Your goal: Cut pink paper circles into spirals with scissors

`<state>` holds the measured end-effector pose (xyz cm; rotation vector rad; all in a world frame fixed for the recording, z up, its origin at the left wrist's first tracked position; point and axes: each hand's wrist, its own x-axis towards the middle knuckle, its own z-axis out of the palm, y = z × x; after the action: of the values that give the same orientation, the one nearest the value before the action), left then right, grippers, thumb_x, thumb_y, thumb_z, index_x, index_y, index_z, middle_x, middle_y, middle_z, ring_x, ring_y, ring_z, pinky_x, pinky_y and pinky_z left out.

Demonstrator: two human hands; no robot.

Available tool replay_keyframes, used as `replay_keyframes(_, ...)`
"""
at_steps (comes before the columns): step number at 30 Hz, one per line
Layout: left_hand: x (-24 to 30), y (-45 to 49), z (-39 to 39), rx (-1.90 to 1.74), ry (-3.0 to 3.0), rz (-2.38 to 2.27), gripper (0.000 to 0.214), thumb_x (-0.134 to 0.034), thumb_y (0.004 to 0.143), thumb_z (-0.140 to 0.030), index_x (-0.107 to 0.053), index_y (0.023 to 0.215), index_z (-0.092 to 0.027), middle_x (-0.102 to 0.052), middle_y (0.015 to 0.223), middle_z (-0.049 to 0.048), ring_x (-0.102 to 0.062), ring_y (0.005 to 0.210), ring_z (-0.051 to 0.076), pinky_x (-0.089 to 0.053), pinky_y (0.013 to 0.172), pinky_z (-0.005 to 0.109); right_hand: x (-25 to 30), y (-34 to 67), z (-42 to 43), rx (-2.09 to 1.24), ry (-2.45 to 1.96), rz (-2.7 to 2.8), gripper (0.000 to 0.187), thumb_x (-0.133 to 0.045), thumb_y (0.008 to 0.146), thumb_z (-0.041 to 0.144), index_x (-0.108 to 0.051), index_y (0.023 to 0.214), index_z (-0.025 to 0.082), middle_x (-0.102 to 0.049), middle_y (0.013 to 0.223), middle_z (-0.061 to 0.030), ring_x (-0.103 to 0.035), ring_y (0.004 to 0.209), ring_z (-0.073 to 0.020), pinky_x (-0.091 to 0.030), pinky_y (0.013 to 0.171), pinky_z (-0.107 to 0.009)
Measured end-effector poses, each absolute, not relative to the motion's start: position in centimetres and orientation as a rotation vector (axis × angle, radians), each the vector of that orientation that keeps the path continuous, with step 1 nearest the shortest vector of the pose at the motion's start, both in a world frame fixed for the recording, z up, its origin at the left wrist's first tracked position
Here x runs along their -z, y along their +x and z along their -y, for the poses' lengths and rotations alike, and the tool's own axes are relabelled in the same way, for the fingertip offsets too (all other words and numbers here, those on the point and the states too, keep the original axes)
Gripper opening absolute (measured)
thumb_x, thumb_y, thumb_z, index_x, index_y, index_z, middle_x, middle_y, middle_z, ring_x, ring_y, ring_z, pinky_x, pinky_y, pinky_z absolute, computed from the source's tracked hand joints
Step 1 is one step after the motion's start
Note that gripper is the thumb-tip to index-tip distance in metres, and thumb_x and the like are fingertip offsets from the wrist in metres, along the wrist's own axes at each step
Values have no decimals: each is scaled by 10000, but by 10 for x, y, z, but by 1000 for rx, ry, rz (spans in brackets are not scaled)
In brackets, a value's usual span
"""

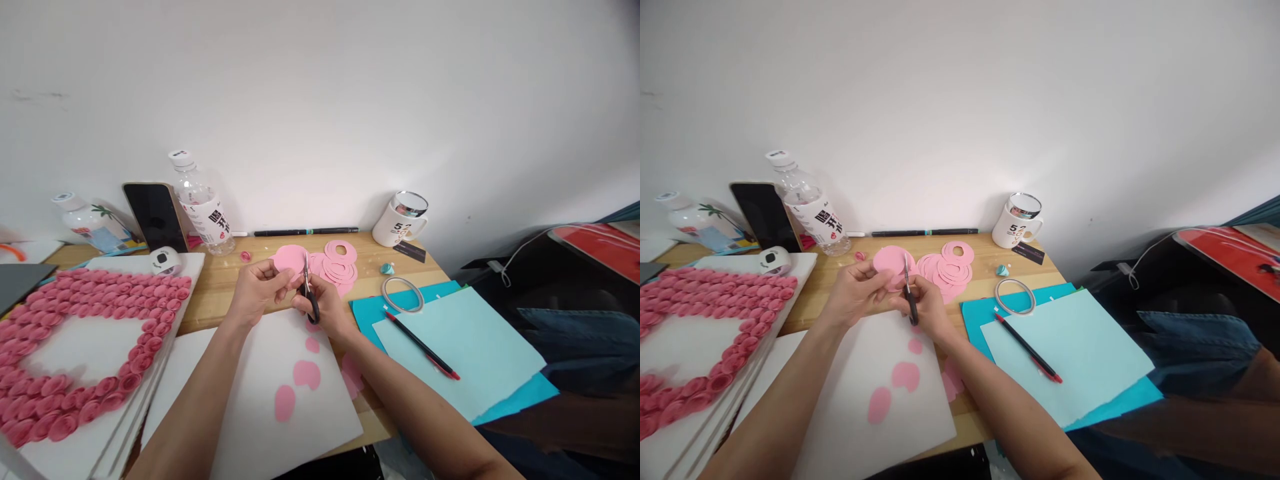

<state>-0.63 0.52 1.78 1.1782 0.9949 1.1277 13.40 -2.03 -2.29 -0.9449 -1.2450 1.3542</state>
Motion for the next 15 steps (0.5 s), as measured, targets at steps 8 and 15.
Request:
replay_keyframes(8, -19, -5, -5, -1196, 1090, -983, 265, -689, 669, -234, -495, 506, -156, -504, 395, -50, -416, 354, 45, -323, 399, 188, 21, 133, 22, -1359, -982, 1257, 282, -699, 652, 359, -507, 762, 185, -475, 501, 73, -397, 422, -65, -312, 410, -189)
replay_keyframes(15, -20, 1, -4, -1200, 1077, -963, 183, -689, 669, -235, -566, 568, -145, -530, 429, -37, -419, 372, 52, -332, 407, 203, 25, 131, 21, -1394, -977, 1286, 321, -716, 650, 392, -521, 796, 183, -506, 547, 58, -442, 439, -75, -333, 426, -199)
